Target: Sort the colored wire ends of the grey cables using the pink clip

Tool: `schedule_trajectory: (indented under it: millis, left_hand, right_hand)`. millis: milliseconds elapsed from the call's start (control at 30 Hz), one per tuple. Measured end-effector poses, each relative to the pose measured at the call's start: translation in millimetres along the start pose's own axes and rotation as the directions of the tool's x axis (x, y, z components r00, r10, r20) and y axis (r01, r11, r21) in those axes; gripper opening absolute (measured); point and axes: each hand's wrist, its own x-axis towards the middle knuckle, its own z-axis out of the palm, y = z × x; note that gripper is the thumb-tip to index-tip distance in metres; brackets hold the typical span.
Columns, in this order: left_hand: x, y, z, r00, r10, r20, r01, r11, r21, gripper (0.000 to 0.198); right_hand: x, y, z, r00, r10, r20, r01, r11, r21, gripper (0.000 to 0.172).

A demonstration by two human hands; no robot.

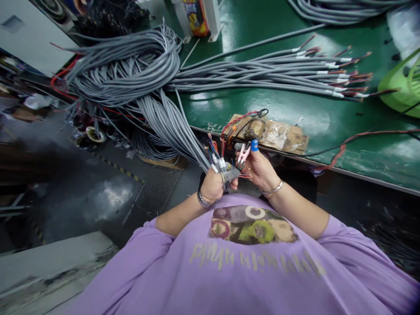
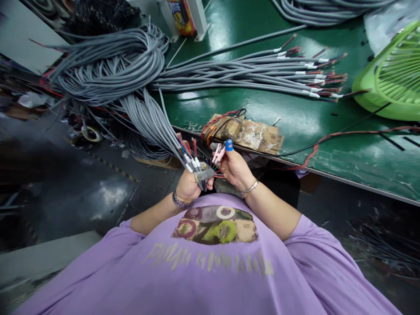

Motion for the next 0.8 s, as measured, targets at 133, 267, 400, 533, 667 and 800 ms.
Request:
schedule_trajectory:
  millis: [133,267,400,533,667,800]
  left_hand:
    - [-3.9,1.0,-1.4,1.0,-0.009,-0.017,0.009,1.0,0.0,0.038]
    - [-12.8,3.7,-2.0,1.0,0.018,0.006,-0.018,1.0,-0.002,0.035]
    - [-19.6,4.4,0.8,0.996,0.065,-0.063,-0.069,0.996,-0.049,0.034]
    - [-17.2,3.3,7.7,0.985,0.084,-0.148,-0.093,0.994,-0.05,0.037]
    - [-10.7,1.5,12.6,0.982,0.119,-0.146,-0.127,0.991,-0.047,0.038]
    - [-6.7,-0.4,12.2,0.985,0.113,-0.131,-0.119,0.992,-0.038,0.039]
  right_hand:
    - [-1.3,2.5,-2.8,0.998,-0.016,-0.057,0.017,1.0,0.025,0.058]
    - [-4.7,-0.5,-4.7,0.999,0.031,-0.015,-0.031,0.999,0.038,0.064]
    - [-8.5,-6.8,-4.5,1.0,0.029,0.005,-0.029,0.999,0.019,0.056]
    - [-9.9,-4.1,-5.8,0.994,-0.11,-0.022,0.108,0.991,-0.073,0.038]
    - [-7.2,4.4,-8.4,0.967,-0.242,-0.08,0.226,0.96,-0.166,0.049]
    - [-4.8,3.9,-3.3,0.989,-0.134,-0.054,0.126,0.982,-0.138,0.06]
